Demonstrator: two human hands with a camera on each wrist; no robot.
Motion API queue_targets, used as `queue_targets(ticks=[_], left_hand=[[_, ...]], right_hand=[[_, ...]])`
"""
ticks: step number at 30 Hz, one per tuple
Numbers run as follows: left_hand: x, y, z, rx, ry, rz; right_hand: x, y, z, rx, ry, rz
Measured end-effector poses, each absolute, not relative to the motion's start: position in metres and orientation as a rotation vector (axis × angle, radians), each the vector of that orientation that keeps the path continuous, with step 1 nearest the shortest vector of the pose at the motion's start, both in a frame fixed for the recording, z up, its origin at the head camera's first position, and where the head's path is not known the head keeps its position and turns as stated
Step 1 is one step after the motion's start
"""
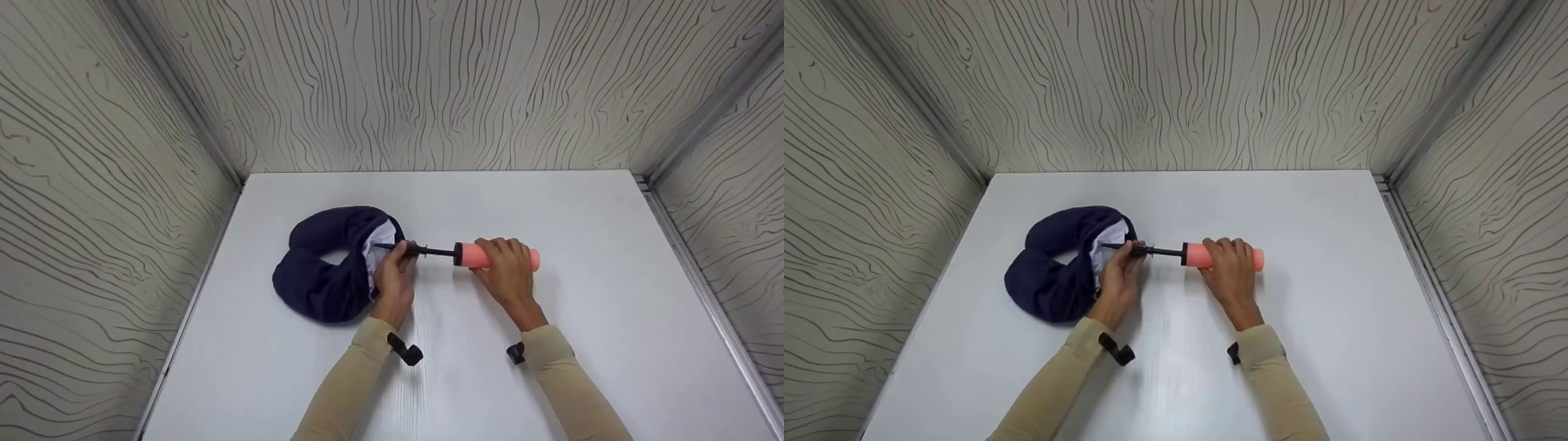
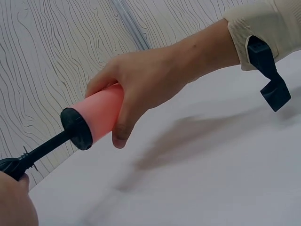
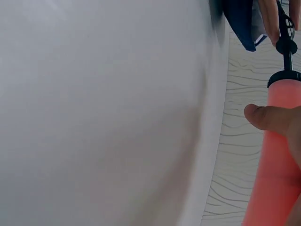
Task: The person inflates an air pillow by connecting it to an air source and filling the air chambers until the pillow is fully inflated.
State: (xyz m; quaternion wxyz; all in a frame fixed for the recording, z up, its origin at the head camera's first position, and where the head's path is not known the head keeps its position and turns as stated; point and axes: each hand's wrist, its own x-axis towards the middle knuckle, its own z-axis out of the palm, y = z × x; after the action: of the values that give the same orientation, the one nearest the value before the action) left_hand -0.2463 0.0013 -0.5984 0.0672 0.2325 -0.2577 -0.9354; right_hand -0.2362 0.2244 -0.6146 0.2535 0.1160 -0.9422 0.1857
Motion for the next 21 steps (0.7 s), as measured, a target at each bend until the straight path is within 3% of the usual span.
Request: queue_targets(ticks=[9, 21], left_hand=[[-0.250, -0.005, -0.595, 0.694, -0.740, -2.796], [-0.240, 0.015, -0.598, 0.702, -0.765, -2.795]], right_hand=[[-0.240, 0.250, -0.611, 0.236, -2.549, 0.531], [-0.241, 0.191, -0.605, 0.275, -2.565, 0.432]])
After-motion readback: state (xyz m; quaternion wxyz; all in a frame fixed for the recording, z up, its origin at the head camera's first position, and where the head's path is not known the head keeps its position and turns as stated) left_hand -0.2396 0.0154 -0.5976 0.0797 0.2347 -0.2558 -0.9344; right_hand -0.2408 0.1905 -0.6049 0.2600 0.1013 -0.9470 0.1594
